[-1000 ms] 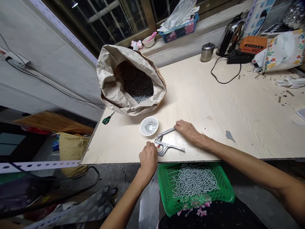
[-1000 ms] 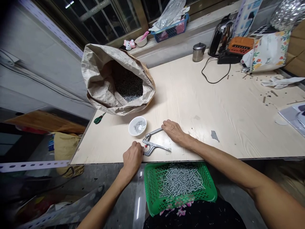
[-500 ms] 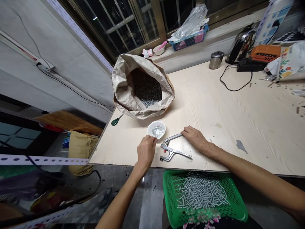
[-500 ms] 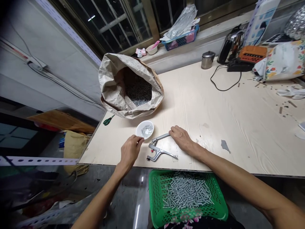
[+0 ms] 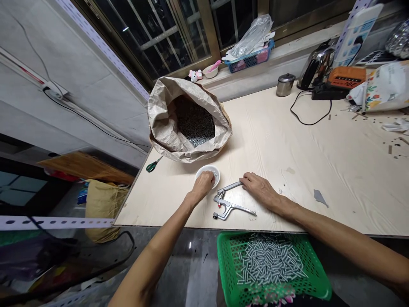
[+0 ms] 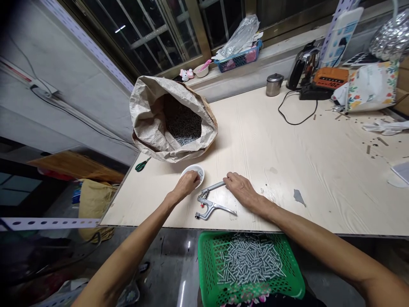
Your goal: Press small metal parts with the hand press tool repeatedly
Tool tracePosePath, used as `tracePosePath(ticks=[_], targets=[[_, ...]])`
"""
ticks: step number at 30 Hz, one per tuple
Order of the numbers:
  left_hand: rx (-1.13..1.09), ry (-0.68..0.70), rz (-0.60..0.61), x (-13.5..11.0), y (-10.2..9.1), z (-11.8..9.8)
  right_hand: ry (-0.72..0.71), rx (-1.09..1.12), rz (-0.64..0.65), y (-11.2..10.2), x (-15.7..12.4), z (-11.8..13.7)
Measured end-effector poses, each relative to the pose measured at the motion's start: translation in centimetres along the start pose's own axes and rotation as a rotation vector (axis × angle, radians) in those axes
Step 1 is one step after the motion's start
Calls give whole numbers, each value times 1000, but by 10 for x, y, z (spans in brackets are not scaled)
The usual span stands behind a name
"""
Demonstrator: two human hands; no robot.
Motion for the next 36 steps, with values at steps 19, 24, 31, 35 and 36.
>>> tracePosePath(ticks=[19, 24, 31, 35, 36], targets=[[-133, -328, -236, -4, -1, 5, 6, 171, 250, -5, -15, 36], [-421, -339, -319, -43, -20, -3, 276, 262, 265, -5, -14, 26], [-695, -323, -235, -95, 8, -13, 328, 261, 187, -8, -19, 24], [-590, -149, -351, -105, 23, -17, 309, 345, 118, -12, -23, 21], [-546, -103, -379, -107, 26, -18, 313, 357, 113, -13, -23, 20]])
Point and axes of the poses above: each hand's wrist, its own x-axis towards the middle knuckle, its own y-axis out of the palm, z = x × y, the point moved 4 cm from there along x, towards the middle knuckle, and after that the axes turned 10 degrees about -z, right-handed, at the moved point
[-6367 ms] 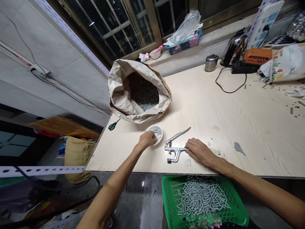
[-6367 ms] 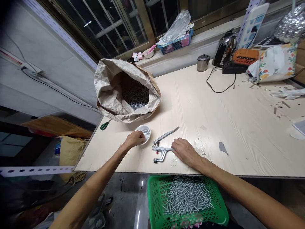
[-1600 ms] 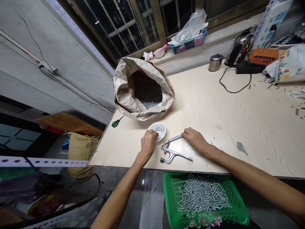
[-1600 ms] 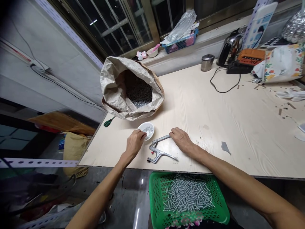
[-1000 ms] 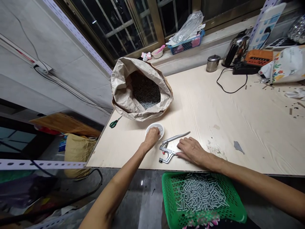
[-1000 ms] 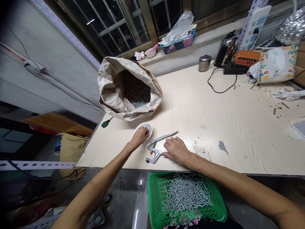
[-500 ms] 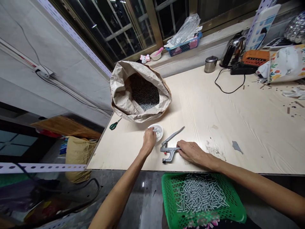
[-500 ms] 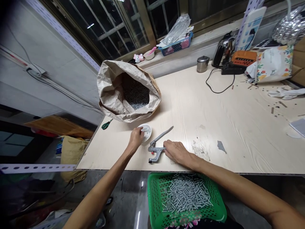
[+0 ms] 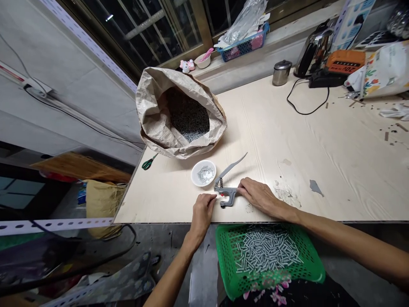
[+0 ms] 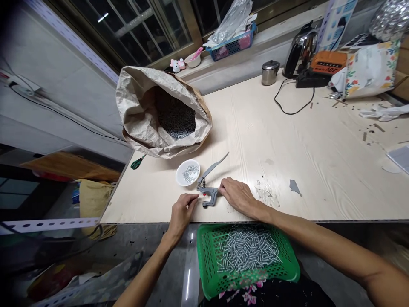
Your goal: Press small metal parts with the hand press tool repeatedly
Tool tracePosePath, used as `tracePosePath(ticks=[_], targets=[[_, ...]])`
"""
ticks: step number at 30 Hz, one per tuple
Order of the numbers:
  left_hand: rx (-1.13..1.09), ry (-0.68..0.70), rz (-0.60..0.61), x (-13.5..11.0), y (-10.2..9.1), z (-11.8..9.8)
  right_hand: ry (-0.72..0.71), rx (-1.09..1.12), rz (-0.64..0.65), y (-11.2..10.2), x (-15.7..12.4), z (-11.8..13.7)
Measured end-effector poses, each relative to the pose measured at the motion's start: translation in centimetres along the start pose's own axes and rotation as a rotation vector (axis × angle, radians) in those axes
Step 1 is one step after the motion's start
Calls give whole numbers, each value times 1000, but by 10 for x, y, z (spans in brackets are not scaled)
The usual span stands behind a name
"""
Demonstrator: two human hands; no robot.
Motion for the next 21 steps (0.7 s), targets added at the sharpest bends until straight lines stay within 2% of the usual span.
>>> tracePosePath(ticks=[2, 4, 10, 17, 21], targets=[[58, 76, -14, -5, 5, 3, 13, 5, -3, 0, 0, -1], [83, 72, -10, -8, 9, 8, 18, -8, 1, 0, 0, -1], [55, -158, -15, -3, 11, 22, 25, -44, 1, 1, 1, -3], [151, -61, -17, -5, 9, 16, 5, 31, -14, 3, 0, -4], [60, -234, 1, -4, 7, 19, -48, 41, -29, 3, 0, -1]])
Point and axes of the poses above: each hand's wrist, its own x-axis towards the middle knuckle, its own y-axis out of the palm, z = x × y, the point moved 4 cm from there along x, towards the middle knuckle, and after that the axes turned 10 degrees about -z, right-handed, at the moved point
